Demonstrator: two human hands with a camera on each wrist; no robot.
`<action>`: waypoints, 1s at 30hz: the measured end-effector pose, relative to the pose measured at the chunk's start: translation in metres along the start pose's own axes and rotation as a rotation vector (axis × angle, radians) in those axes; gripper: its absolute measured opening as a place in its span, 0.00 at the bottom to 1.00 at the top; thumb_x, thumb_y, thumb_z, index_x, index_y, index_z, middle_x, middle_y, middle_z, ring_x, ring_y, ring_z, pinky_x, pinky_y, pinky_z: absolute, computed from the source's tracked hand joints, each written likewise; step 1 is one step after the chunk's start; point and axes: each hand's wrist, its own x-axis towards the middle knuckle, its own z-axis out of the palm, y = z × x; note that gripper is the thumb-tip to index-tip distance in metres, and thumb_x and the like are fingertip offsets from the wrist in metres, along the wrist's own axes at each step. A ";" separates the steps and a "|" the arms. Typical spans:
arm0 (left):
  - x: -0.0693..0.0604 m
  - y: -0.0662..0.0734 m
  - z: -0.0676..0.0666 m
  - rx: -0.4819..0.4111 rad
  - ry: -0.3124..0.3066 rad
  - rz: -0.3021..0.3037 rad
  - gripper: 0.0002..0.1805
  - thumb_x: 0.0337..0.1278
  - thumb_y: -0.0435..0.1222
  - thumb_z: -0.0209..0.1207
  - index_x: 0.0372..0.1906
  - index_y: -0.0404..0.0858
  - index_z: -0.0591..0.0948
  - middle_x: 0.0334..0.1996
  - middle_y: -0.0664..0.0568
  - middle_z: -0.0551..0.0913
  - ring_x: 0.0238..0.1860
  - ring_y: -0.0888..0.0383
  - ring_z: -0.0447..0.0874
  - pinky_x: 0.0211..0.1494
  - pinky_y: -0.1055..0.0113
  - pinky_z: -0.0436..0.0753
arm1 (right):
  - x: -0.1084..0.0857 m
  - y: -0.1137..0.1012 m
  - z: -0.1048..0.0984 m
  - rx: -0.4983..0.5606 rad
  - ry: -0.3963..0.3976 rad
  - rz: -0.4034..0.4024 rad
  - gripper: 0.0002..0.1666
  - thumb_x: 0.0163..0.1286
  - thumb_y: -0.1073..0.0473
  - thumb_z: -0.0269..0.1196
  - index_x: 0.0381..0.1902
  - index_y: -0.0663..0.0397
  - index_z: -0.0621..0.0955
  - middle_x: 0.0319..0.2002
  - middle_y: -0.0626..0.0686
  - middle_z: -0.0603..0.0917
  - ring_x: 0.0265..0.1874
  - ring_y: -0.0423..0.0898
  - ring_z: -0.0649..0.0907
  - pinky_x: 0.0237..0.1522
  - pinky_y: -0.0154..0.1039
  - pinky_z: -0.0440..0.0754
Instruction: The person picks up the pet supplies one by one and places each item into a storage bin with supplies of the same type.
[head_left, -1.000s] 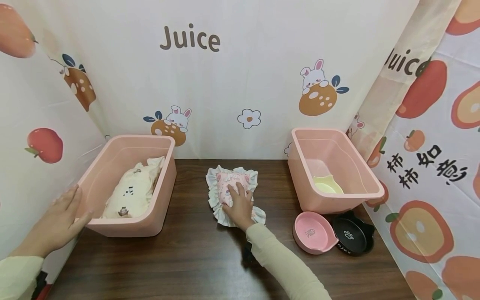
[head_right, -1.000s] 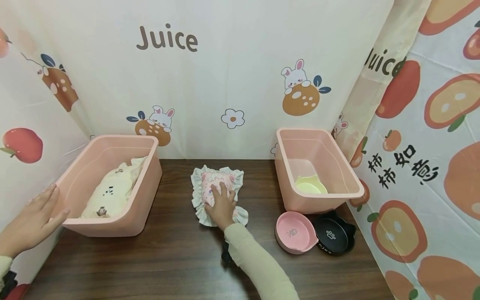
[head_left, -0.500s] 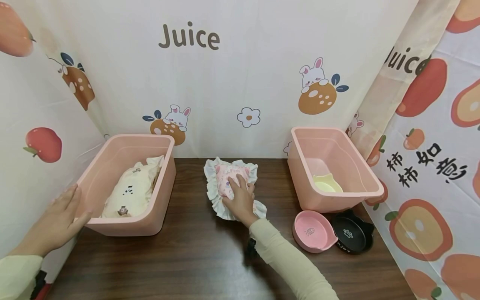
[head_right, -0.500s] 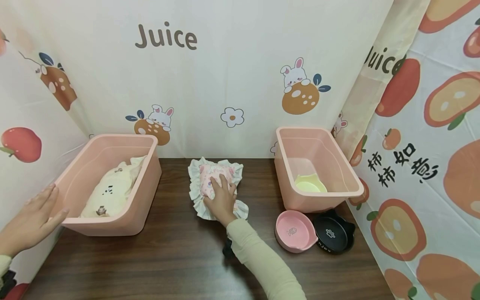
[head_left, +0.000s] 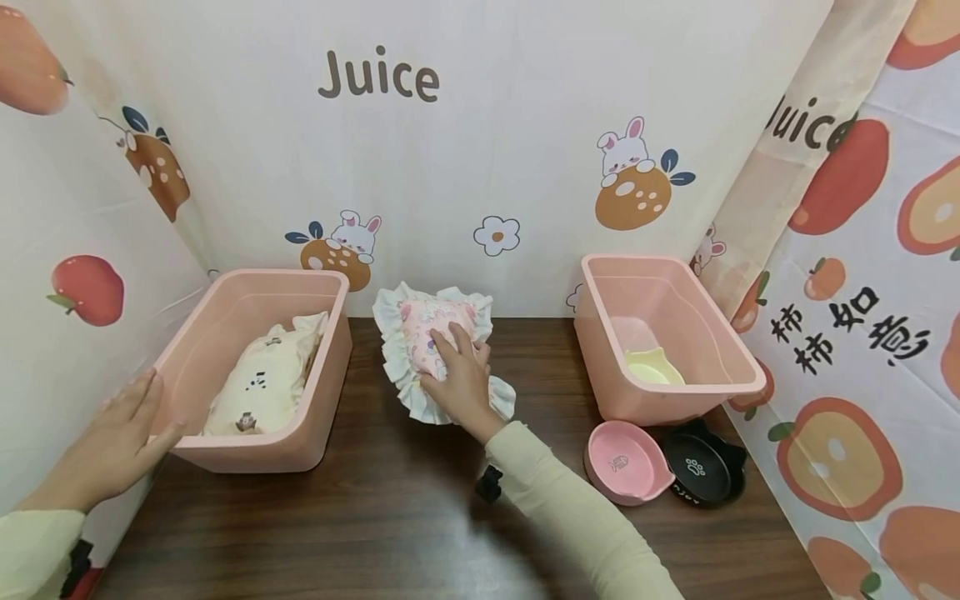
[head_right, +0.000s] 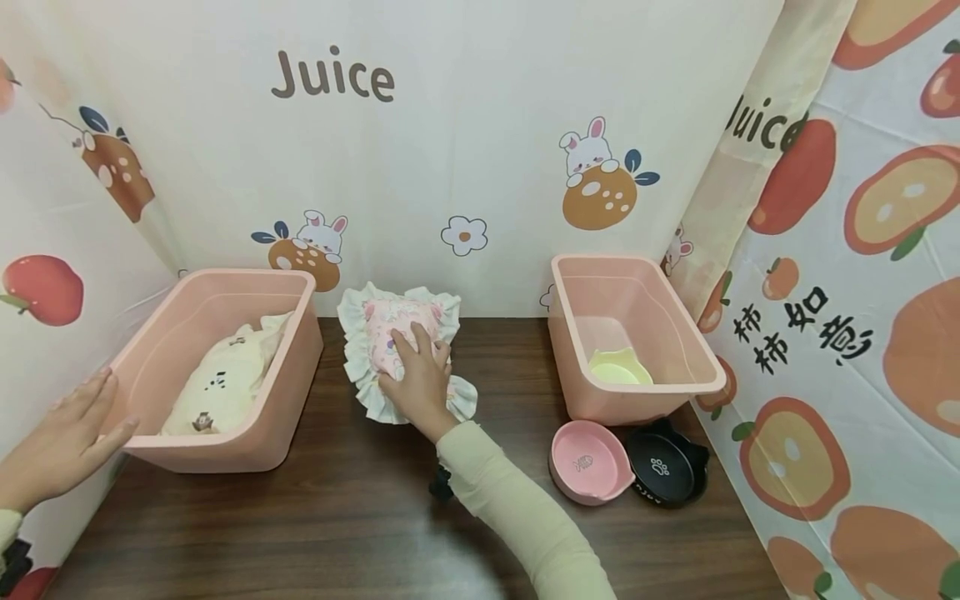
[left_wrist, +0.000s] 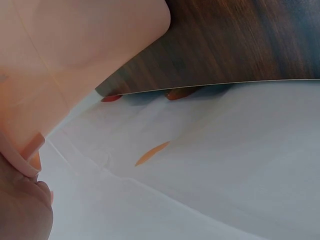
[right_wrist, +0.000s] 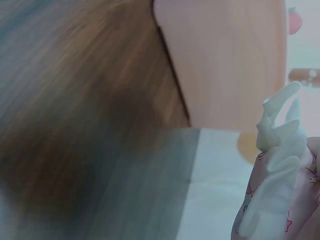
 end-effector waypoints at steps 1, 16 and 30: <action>0.000 0.000 0.000 0.000 0.000 0.001 0.42 0.68 0.46 0.46 0.68 0.16 0.46 0.69 0.20 0.47 0.72 0.30 0.37 0.73 0.52 0.24 | 0.001 -0.004 -0.001 0.001 0.003 -0.008 0.40 0.53 0.51 0.69 0.66 0.42 0.73 0.71 0.50 0.63 0.61 0.61 0.61 0.53 0.56 0.67; 0.000 0.002 0.001 0.003 -0.002 -0.021 0.43 0.68 0.46 0.47 0.69 0.16 0.45 0.69 0.21 0.47 0.73 0.31 0.36 0.73 0.53 0.25 | 0.024 -0.058 -0.014 -0.031 0.006 -0.093 0.40 0.54 0.47 0.70 0.66 0.36 0.73 0.71 0.47 0.62 0.64 0.57 0.61 0.54 0.51 0.68; 0.001 0.001 0.001 -0.006 0.009 -0.013 0.43 0.68 0.47 0.47 0.69 0.17 0.46 0.69 0.21 0.47 0.73 0.31 0.36 0.73 0.49 0.26 | 0.035 -0.102 -0.009 -0.108 -0.039 -0.205 0.38 0.58 0.41 0.67 0.67 0.35 0.72 0.71 0.47 0.62 0.65 0.57 0.61 0.58 0.50 0.66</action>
